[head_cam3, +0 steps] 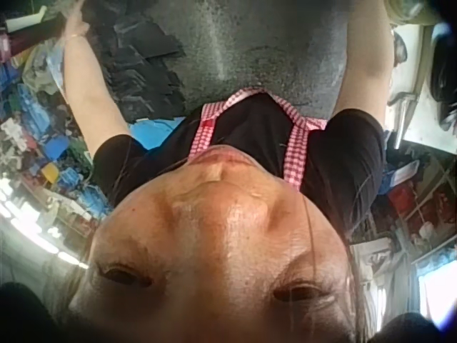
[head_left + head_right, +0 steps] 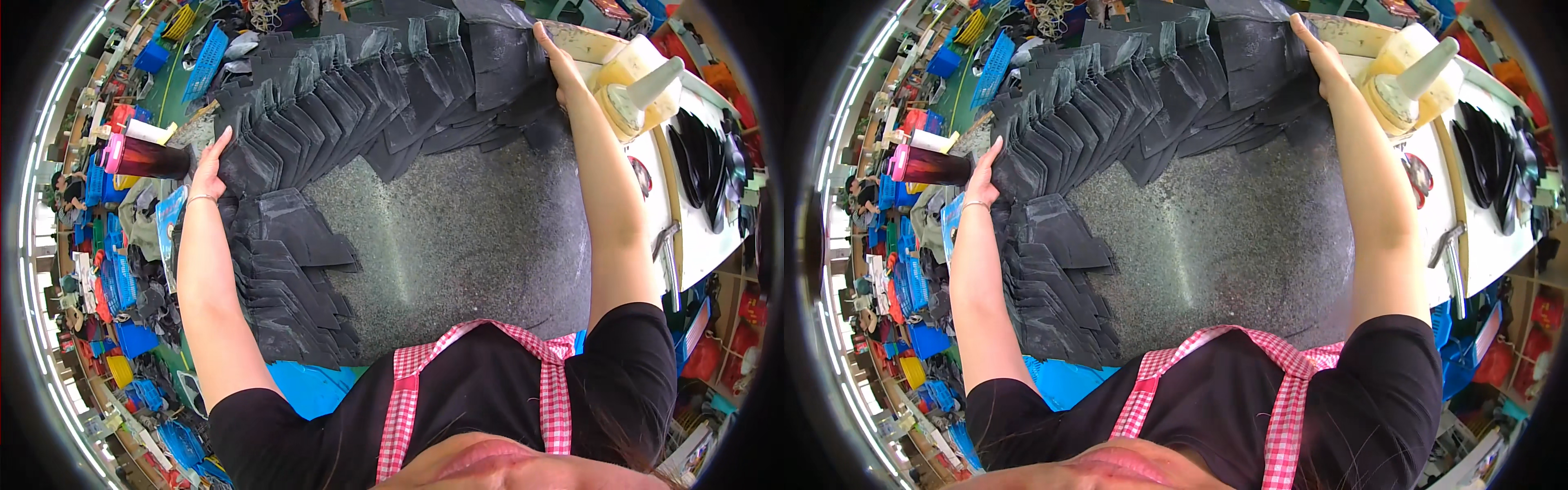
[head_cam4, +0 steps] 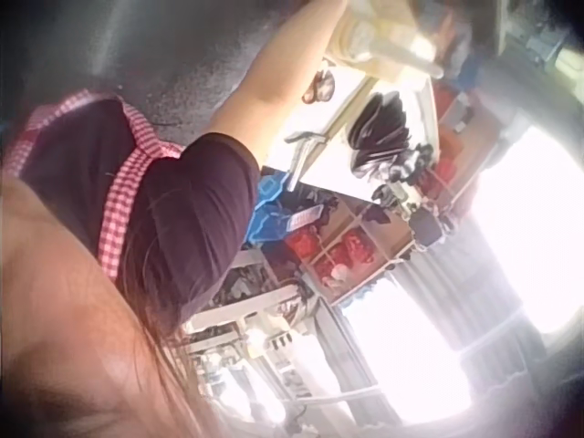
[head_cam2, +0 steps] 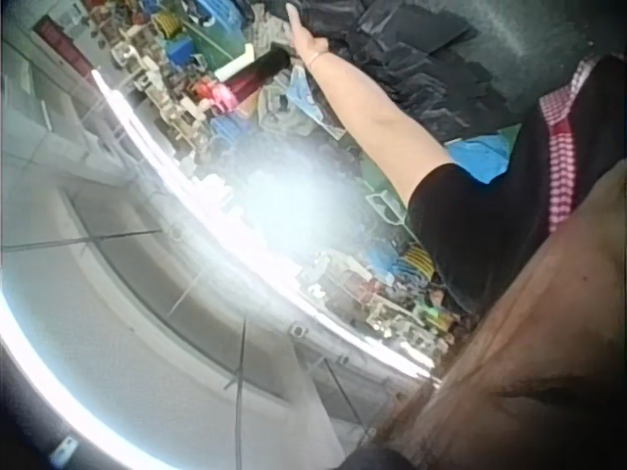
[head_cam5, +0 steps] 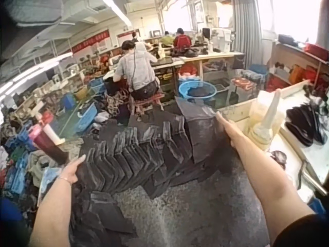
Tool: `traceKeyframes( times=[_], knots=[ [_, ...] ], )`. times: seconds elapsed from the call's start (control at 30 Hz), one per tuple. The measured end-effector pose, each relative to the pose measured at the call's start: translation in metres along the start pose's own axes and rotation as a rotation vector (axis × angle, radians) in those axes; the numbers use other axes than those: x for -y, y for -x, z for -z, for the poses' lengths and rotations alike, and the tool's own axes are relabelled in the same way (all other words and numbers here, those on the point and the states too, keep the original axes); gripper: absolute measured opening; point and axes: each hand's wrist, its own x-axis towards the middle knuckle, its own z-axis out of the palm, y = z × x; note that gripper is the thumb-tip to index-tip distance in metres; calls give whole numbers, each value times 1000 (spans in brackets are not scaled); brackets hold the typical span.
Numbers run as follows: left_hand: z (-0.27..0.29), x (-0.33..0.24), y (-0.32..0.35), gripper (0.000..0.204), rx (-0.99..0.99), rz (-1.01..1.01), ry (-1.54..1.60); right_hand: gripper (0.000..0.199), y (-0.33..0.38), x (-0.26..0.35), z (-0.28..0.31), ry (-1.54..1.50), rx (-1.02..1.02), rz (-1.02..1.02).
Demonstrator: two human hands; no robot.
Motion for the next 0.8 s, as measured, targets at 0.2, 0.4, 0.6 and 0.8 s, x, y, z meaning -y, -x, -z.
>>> traceKeyframes(
  times=[0.2, 0.4, 0.6, 0.8],
  knots=[
    [-78, -4, 28, 54, 149, -72, 124, 85, 25, 0, -75, -296, 354, -9],
    [-144, -23, 69, 51, 230, 38, 197, 94, 5, 1, -54, -364, 358, -108],
    [-156, -19, 83, 47, 171, 45, 232, 83, 33, 1, -39, -259, 335, -51],
    [-221, 7, 102, 41, 384, -34, 319, 69, 34, 10, -56, -453, 554, -160]
  ],
)
